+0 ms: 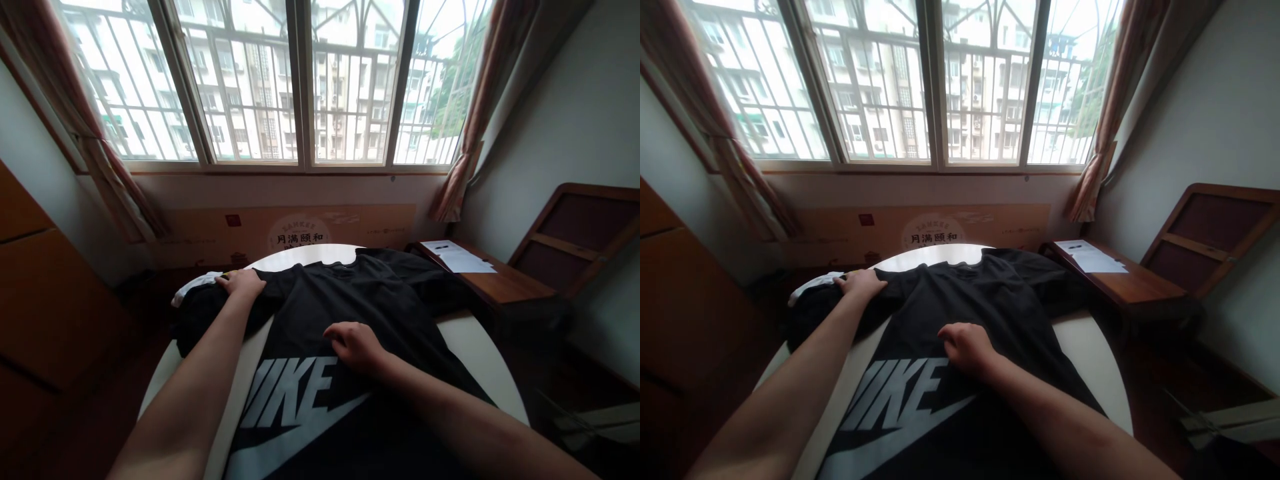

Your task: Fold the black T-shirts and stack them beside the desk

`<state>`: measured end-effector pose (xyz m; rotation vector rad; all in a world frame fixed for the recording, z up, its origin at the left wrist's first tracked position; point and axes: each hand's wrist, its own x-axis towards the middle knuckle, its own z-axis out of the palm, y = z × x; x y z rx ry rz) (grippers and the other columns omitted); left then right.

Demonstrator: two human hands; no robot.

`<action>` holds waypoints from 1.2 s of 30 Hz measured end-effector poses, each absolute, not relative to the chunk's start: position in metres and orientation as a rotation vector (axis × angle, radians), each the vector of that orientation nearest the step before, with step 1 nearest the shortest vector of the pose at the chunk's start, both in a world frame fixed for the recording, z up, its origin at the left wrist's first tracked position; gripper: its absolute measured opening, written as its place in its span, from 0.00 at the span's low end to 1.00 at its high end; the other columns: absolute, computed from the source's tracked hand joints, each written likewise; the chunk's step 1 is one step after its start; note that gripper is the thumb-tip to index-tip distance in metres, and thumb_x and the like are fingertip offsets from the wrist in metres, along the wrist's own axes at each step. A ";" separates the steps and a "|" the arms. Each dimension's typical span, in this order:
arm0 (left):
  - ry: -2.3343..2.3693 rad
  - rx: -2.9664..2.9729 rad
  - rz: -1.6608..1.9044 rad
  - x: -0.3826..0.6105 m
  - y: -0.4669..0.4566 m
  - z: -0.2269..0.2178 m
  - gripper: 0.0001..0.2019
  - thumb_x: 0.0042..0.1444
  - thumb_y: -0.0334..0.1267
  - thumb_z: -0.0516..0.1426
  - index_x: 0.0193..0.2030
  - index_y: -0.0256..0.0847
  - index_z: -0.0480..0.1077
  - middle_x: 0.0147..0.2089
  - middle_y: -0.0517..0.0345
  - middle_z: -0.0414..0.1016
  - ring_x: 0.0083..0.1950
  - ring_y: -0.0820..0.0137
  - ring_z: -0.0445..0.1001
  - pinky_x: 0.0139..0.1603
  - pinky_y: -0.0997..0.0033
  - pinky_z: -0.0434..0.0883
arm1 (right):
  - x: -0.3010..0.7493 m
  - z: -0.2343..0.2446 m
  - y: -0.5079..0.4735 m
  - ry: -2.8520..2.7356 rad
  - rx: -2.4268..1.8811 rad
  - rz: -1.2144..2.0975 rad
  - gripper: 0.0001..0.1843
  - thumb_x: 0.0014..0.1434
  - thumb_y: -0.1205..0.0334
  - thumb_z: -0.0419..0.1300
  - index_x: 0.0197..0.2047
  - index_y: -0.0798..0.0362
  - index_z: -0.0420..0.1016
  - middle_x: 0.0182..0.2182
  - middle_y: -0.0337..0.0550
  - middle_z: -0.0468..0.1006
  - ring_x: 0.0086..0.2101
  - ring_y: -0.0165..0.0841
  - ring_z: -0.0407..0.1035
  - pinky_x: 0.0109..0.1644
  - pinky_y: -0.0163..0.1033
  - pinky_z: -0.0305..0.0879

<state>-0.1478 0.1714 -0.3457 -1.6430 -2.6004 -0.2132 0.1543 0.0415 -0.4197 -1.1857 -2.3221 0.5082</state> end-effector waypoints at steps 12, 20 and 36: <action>-2.562 -1.578 -0.911 -0.164 0.177 -0.342 0.21 0.67 0.42 0.50 0.63 0.39 0.66 0.57 0.36 0.77 0.58 0.48 0.75 0.55 0.55 0.70 | 0.154 -0.417 0.037 -2.483 -1.152 0.417 0.15 0.65 0.62 0.56 0.51 0.48 0.79 0.43 0.42 0.81 0.43 0.37 0.75 0.45 0.38 0.67; -2.349 -1.660 -0.447 -0.141 0.164 -0.340 0.26 0.64 0.33 0.46 0.69 0.37 0.62 0.66 0.31 0.64 0.63 0.43 0.67 0.55 0.48 0.69 | 0.205 -0.367 -0.020 -2.632 -0.947 0.609 0.19 0.64 0.59 0.60 0.57 0.44 0.78 0.53 0.43 0.78 0.50 0.38 0.73 0.55 0.40 0.68; -1.074 -3.301 0.412 0.007 -0.069 -0.311 0.07 0.55 0.35 0.65 0.41 0.44 0.79 0.42 0.56 0.81 0.41 0.61 0.80 0.38 0.69 0.72 | 0.417 -0.431 -0.114 -1.828 -1.972 0.636 0.22 0.64 0.39 0.51 0.33 0.48 0.73 0.29 0.42 0.81 0.33 0.40 0.77 0.37 0.39 0.68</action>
